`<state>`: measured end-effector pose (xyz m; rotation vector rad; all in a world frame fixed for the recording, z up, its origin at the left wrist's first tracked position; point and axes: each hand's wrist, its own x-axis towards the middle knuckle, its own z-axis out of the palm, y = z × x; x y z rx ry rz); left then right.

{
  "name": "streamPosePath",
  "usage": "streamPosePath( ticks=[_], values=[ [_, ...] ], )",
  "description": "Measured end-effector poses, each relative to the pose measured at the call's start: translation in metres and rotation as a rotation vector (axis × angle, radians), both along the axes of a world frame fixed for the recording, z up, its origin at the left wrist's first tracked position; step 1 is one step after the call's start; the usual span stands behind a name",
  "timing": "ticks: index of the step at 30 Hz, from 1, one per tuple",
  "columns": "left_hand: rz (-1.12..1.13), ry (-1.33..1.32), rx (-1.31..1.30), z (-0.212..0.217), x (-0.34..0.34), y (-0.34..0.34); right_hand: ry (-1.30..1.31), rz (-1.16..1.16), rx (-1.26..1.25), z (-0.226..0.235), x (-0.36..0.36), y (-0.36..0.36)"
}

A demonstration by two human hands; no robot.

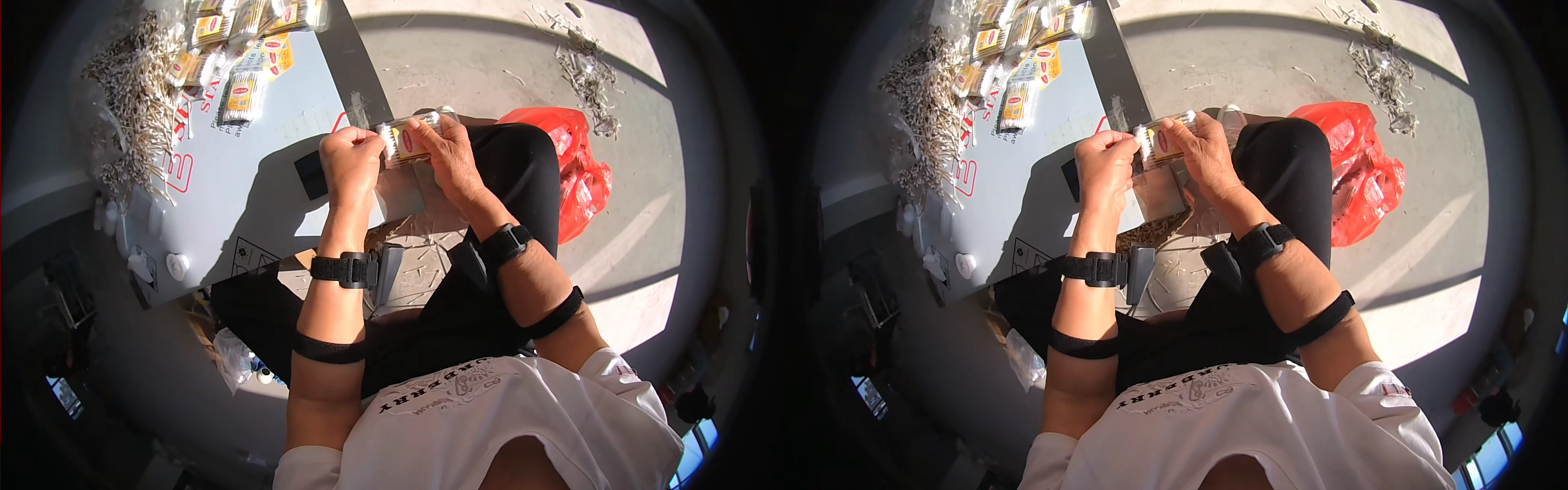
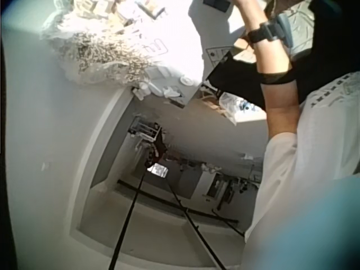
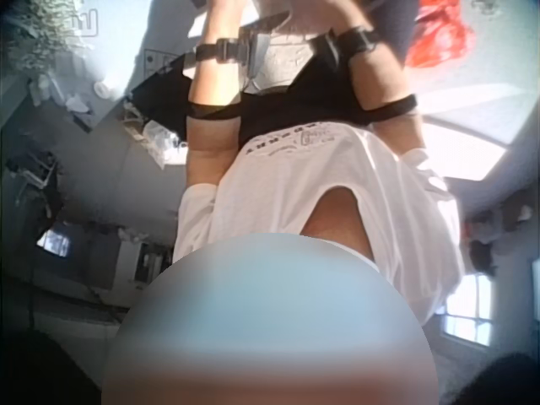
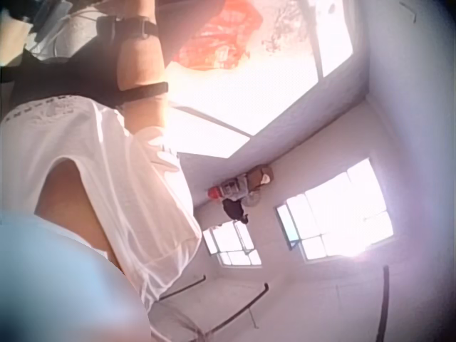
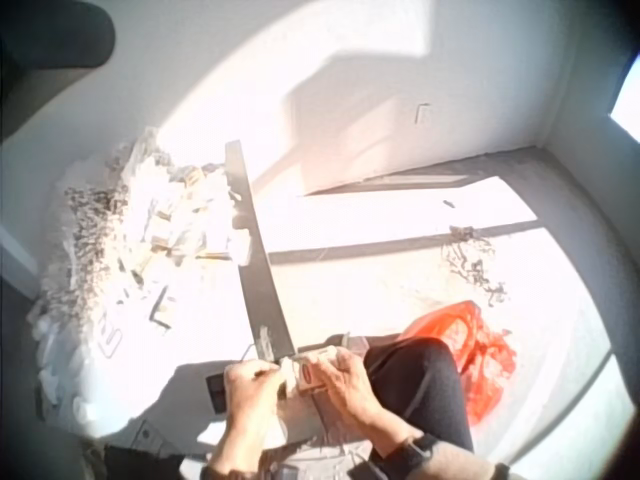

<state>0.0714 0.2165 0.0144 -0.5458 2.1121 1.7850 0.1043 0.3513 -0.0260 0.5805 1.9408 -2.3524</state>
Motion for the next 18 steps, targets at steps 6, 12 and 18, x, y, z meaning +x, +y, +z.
streamPosePath(
  ticks=[6,12,18],
  values=[
    [-0.146,0.229,-0.264,-0.011,-0.001,-0.003,0.012,0.000,0.003,-0.003,0.001,0.001],
    [-0.162,0.364,-0.403,-0.020,0.002,0.000,-0.002,0.016,0.022,-0.010,0.000,0.004],
    [-0.103,0.359,-0.214,-0.024,0.005,-0.008,-0.009,0.038,-0.036,-0.014,0.001,0.004]
  ],
)
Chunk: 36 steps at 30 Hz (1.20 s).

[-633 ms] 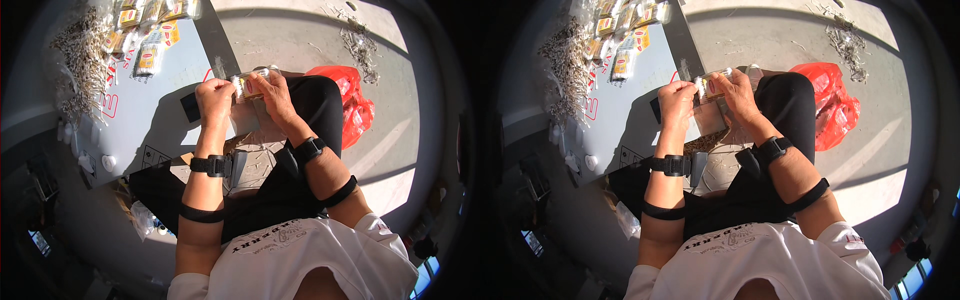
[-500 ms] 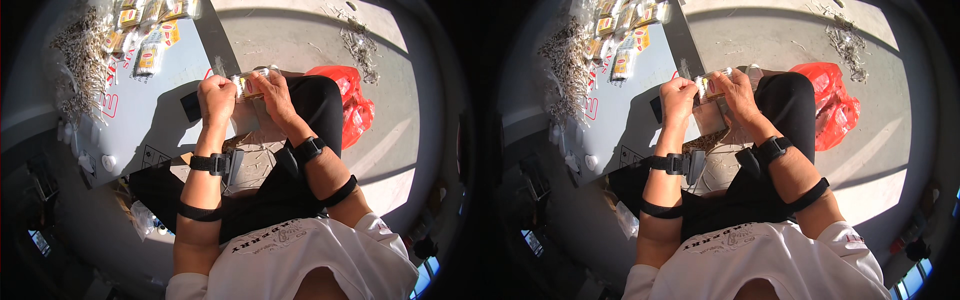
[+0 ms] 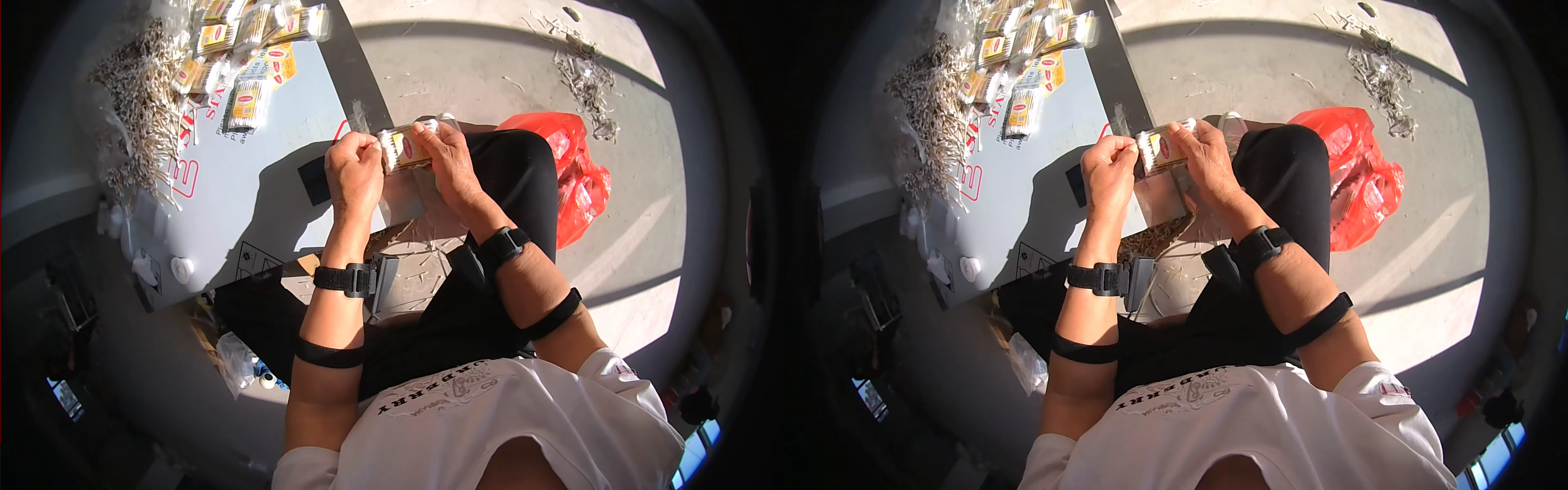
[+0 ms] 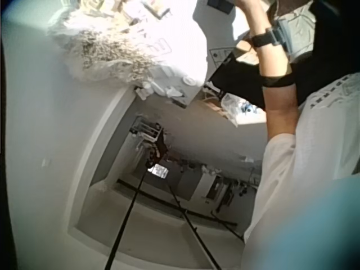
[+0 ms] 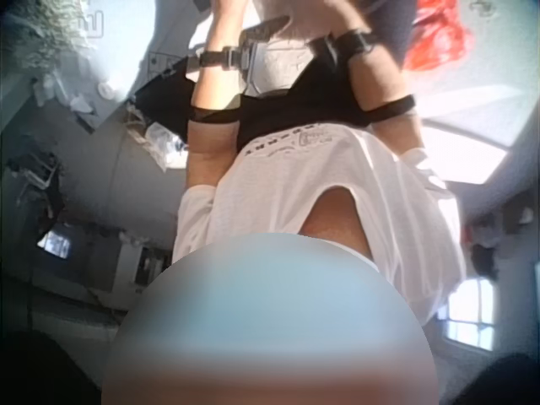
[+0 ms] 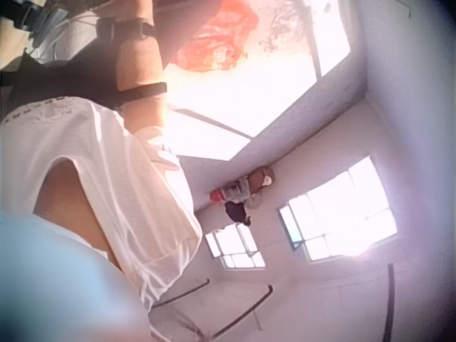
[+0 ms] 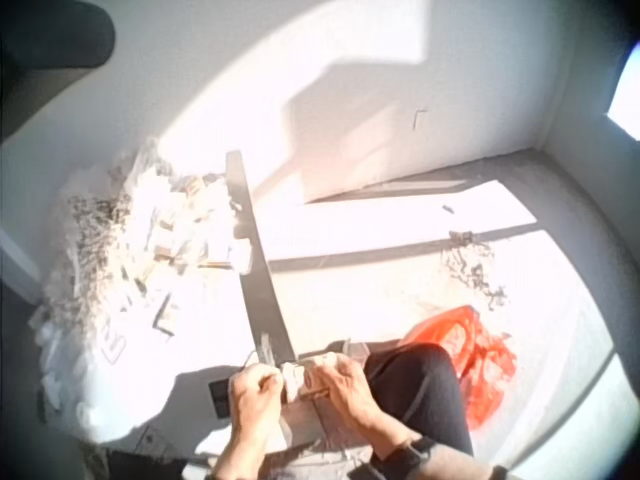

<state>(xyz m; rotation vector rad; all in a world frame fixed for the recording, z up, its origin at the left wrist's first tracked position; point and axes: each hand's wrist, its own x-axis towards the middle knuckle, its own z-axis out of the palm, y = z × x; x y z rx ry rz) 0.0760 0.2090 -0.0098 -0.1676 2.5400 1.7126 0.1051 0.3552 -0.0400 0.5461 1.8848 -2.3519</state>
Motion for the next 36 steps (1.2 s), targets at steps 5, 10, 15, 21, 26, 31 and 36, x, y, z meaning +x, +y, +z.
streamPosePath(
  ticks=[5,10,15,21,26,31,36],
  values=[
    [0.046,-0.149,0.127,0.007,0.003,0.003,-0.032,-0.040,-0.026,0.004,-0.002,-0.003],
    [0.119,-0.307,0.194,0.017,-0.005,0.010,-0.015,-0.020,-0.023,0.001,-0.002,-0.001],
    [0.035,-0.361,0.194,0.023,-0.012,0.003,-0.012,-0.029,-0.047,0.005,-0.001,-0.001],
    [-0.021,-0.048,-0.036,0.007,-0.009,0.003,0.017,-0.047,-0.054,0.014,0.000,-0.006],
    [-0.161,-0.003,-0.079,0.010,-0.011,-0.002,0.000,-0.030,0.019,0.001,-0.002,-0.002],
    [-0.301,0.302,-0.289,0.016,-0.013,-0.017,0.013,-0.015,0.028,0.008,-0.001,-0.003],
    [-0.358,0.398,-0.332,0.020,-0.012,-0.016,0.021,-0.006,0.030,0.004,0.000,-0.001]
  ],
)
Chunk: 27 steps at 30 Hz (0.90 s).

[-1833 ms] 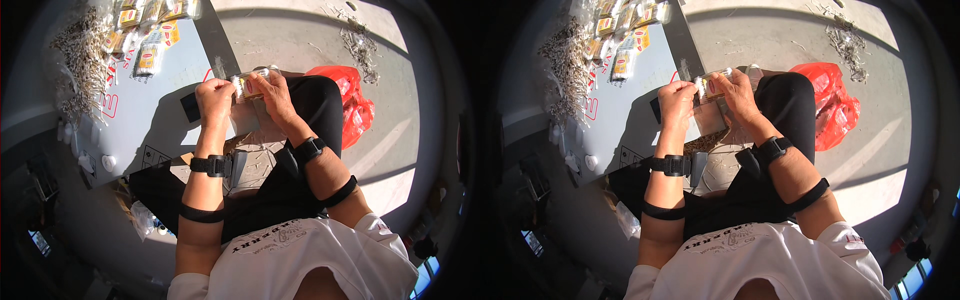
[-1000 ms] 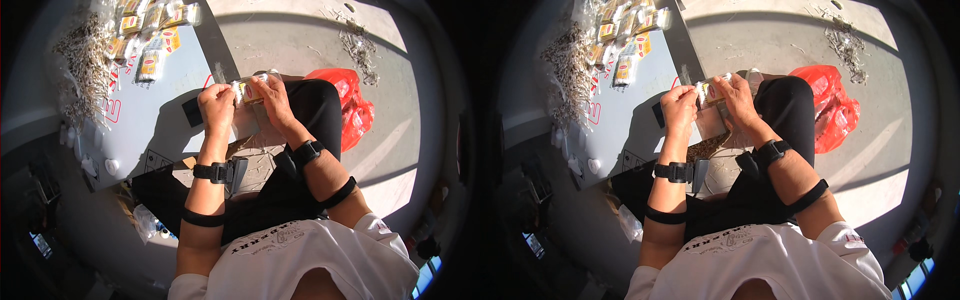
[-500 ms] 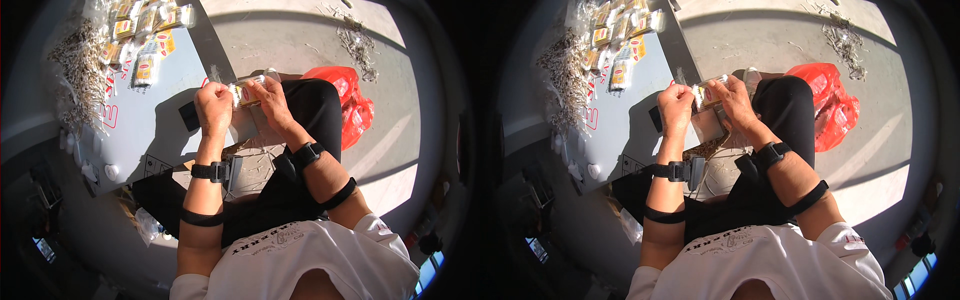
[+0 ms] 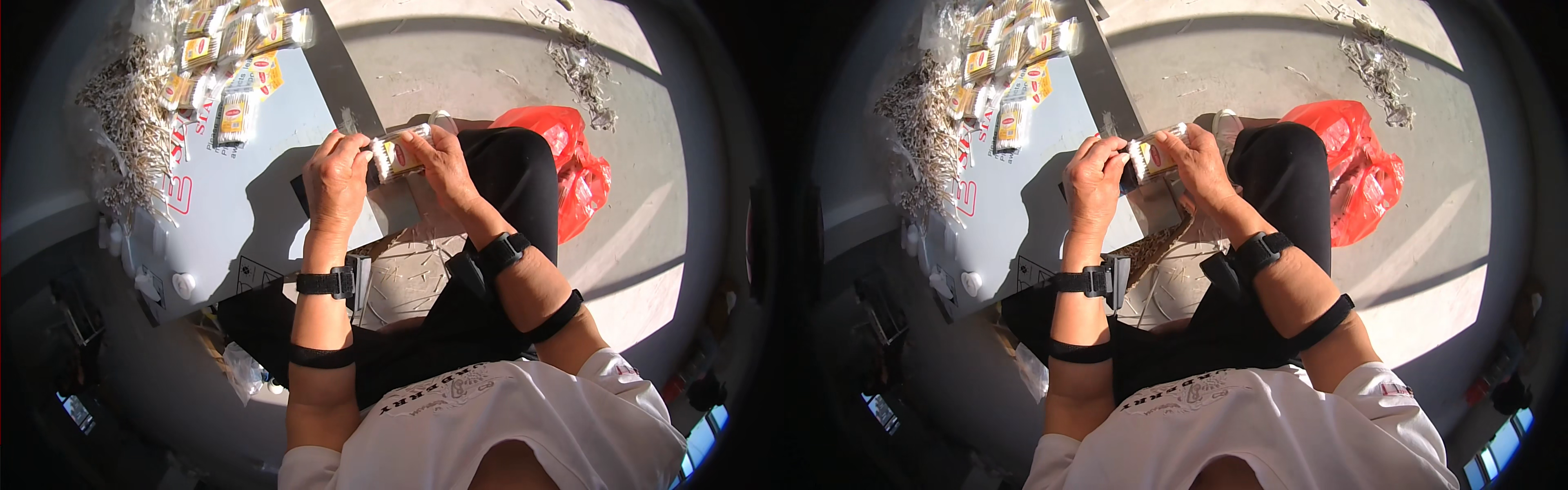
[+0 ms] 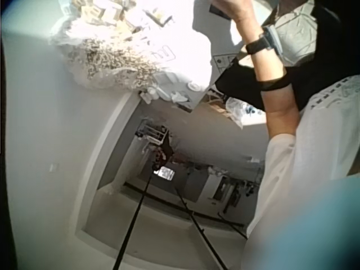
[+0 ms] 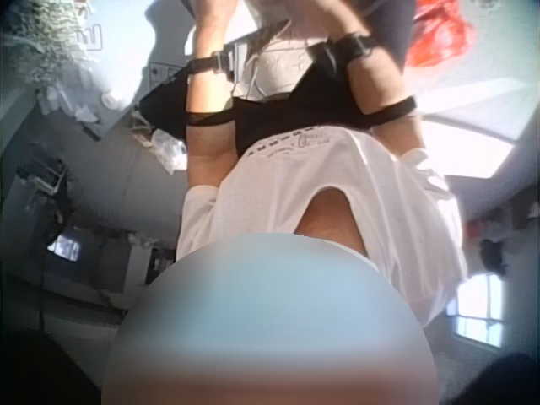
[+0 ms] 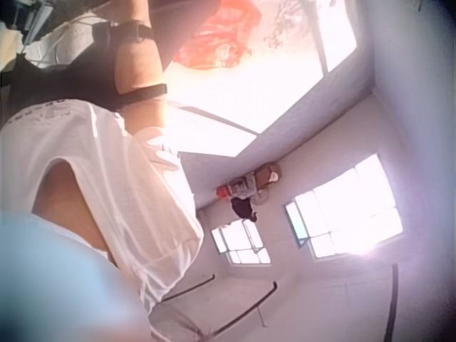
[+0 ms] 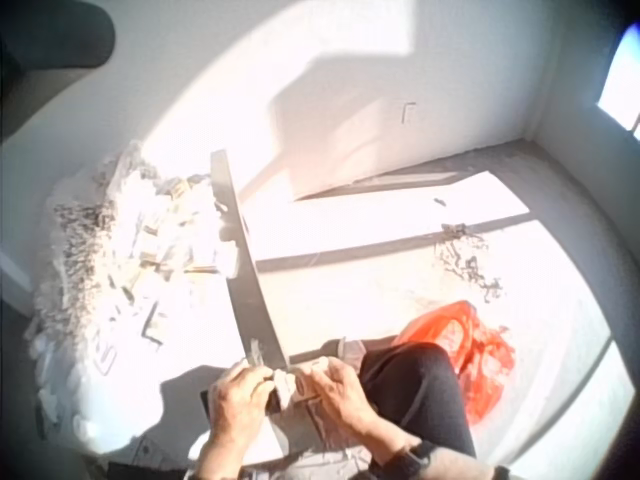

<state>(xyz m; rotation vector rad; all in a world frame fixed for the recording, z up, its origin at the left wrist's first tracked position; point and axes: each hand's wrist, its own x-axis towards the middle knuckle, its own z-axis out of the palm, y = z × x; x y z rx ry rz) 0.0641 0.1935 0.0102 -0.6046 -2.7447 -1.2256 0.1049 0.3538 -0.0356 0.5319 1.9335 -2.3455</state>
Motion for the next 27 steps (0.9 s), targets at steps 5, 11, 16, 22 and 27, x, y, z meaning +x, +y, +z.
streamPosePath(
  ticks=[5,11,16,22,27],
  values=[
    [-0.036,0.139,-0.028,-0.006,-0.001,-0.002,0.002,0.005,-0.027,-0.002,0.000,0.001],
    [-0.066,0.289,-0.083,-0.012,-0.003,-0.005,-0.011,0.017,-0.032,0.003,0.000,-0.001],
    [0.018,0.261,-0.090,-0.016,0.001,0.003,-0.035,0.032,0.047,0.008,-0.001,0.001],
    [-0.020,0.154,-0.042,-0.012,-0.004,-0.005,-0.047,0.026,0.078,0.003,-0.001,0.000],
    [-0.097,0.051,0.007,-0.008,-0.005,-0.009,-0.030,0.029,0.098,0.000,-0.001,0.000]
  ],
)
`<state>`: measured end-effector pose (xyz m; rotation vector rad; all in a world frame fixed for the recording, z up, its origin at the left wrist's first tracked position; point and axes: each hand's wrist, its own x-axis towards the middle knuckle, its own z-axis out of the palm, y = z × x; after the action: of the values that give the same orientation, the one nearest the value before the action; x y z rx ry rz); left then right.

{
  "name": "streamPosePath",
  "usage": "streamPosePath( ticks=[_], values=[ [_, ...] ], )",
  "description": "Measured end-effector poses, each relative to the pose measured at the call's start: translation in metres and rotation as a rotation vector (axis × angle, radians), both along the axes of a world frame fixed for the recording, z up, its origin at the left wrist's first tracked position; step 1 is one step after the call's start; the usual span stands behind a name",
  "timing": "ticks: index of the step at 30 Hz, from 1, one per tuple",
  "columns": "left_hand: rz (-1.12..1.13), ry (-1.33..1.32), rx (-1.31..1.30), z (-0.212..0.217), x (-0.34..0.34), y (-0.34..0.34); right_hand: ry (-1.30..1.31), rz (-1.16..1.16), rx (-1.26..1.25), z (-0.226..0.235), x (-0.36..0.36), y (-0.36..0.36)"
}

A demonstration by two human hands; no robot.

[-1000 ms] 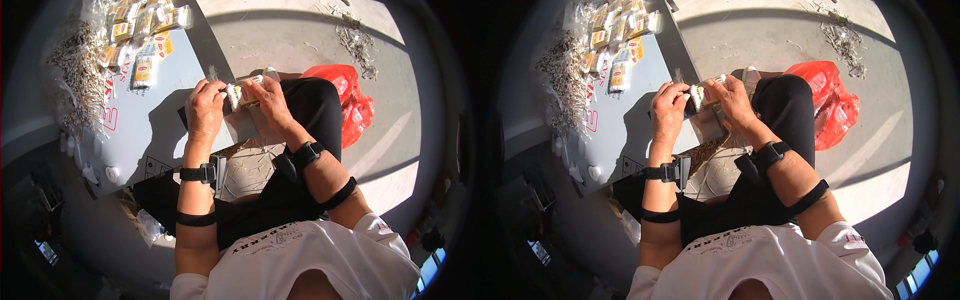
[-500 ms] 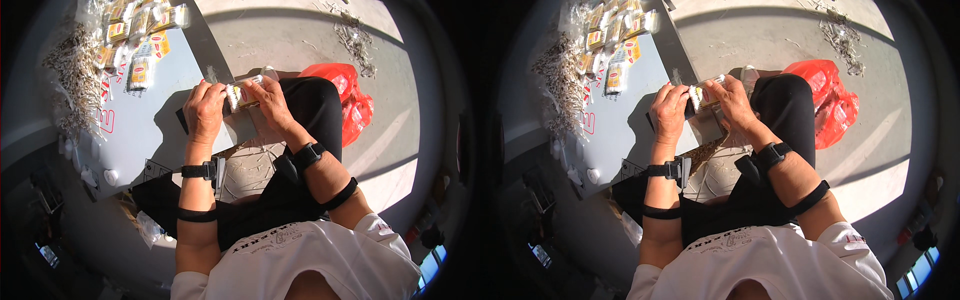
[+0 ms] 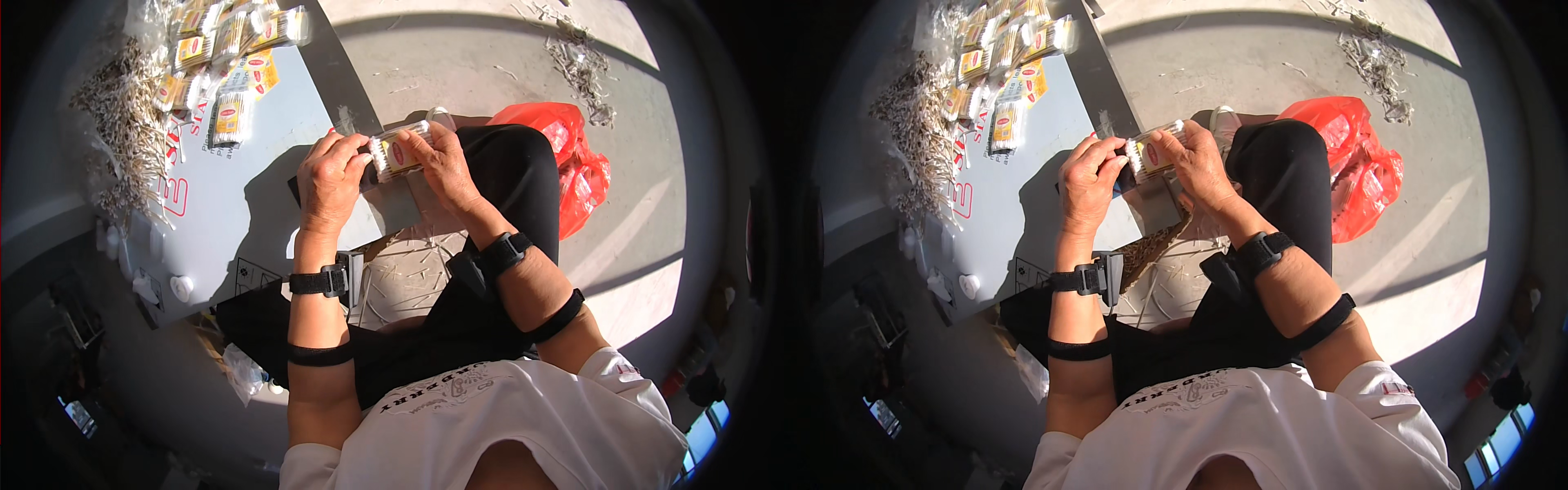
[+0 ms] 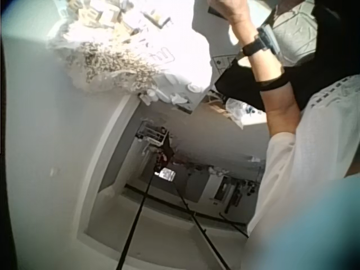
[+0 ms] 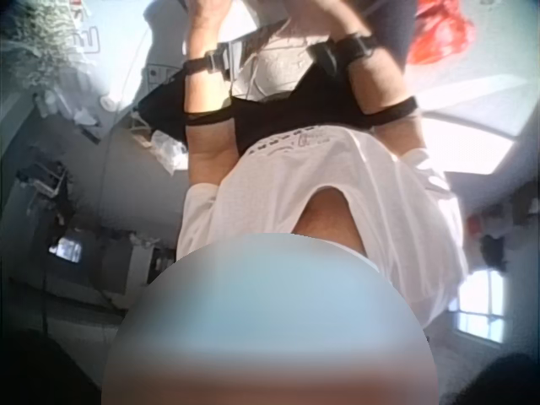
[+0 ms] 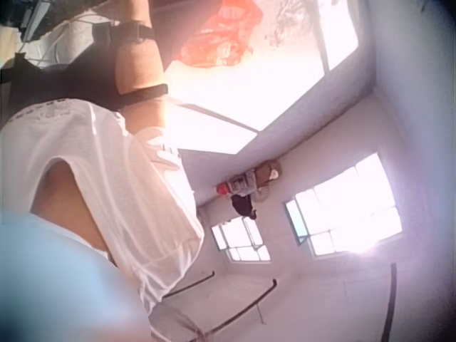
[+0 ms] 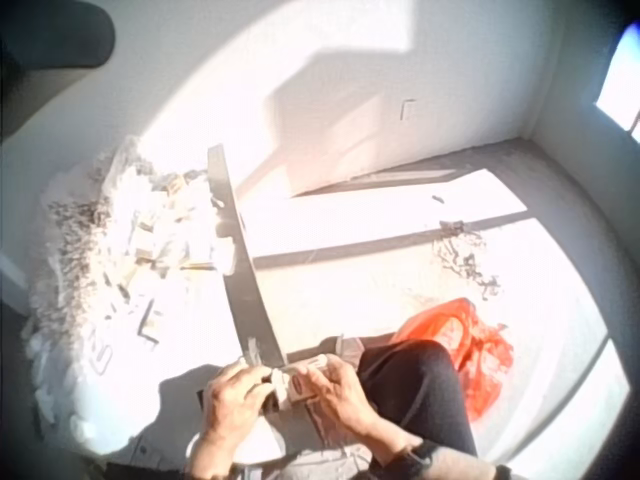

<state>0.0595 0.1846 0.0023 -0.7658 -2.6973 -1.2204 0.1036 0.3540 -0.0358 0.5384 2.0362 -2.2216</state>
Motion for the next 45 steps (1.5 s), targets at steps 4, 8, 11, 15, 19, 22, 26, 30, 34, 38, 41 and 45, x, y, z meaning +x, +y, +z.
streamPosePath(
  ticks=[4,8,11,15,19,22,26,30,34,38,41,45],
  values=[
    [0.037,-0.028,0.010,0.000,0.001,0.002,0.012,0.004,-0.006,0.004,0.000,0.001],
    [0.061,0.029,0.006,-0.005,-0.002,0.003,0.014,-0.006,-0.016,0.010,0.000,-0.002],
    [0.100,-0.042,0.004,-0.006,-0.003,0.004,0.070,-0.018,0.073,0.011,0.000,-0.003],
    [0.142,-0.212,-0.006,0.004,0.000,0.007,0.052,-0.023,0.047,0.012,0.000,-0.002],
    [0.132,-0.120,-0.012,0.006,0.007,0.006,0.013,-0.017,-0.047,0.011,0.001,-0.004],
    [0.001,0.090,-0.199,0.018,0.029,0.017,0.032,-0.036,-0.029,0.007,0.000,0.000],
    [-0.083,-0.042,-0.485,0.013,0.053,0.022,-0.036,-0.151,-0.161,0.011,0.000,0.002],
    [-0.091,-0.003,-0.452,0.009,0.051,0.024,-0.252,-0.428,-0.654,0.010,0.005,0.019],
    [-0.083,0.024,-0.407,0.005,0.053,0.022,-0.212,-0.306,-0.589,0.021,0.016,0.023],
    [-0.071,0.027,-0.446,0.004,0.056,0.027,-0.065,-0.388,-0.385,0.021,0.018,0.021],
    [-0.063,0.038,-0.470,0.003,0.056,0.028,0.050,-0.410,-0.195,0.019,0.018,0.020],
    [-0.058,0.016,-0.512,0.003,0.057,0.027,-0.159,-0.471,-0.345,0.041,0.007,0.019]
  ],
)
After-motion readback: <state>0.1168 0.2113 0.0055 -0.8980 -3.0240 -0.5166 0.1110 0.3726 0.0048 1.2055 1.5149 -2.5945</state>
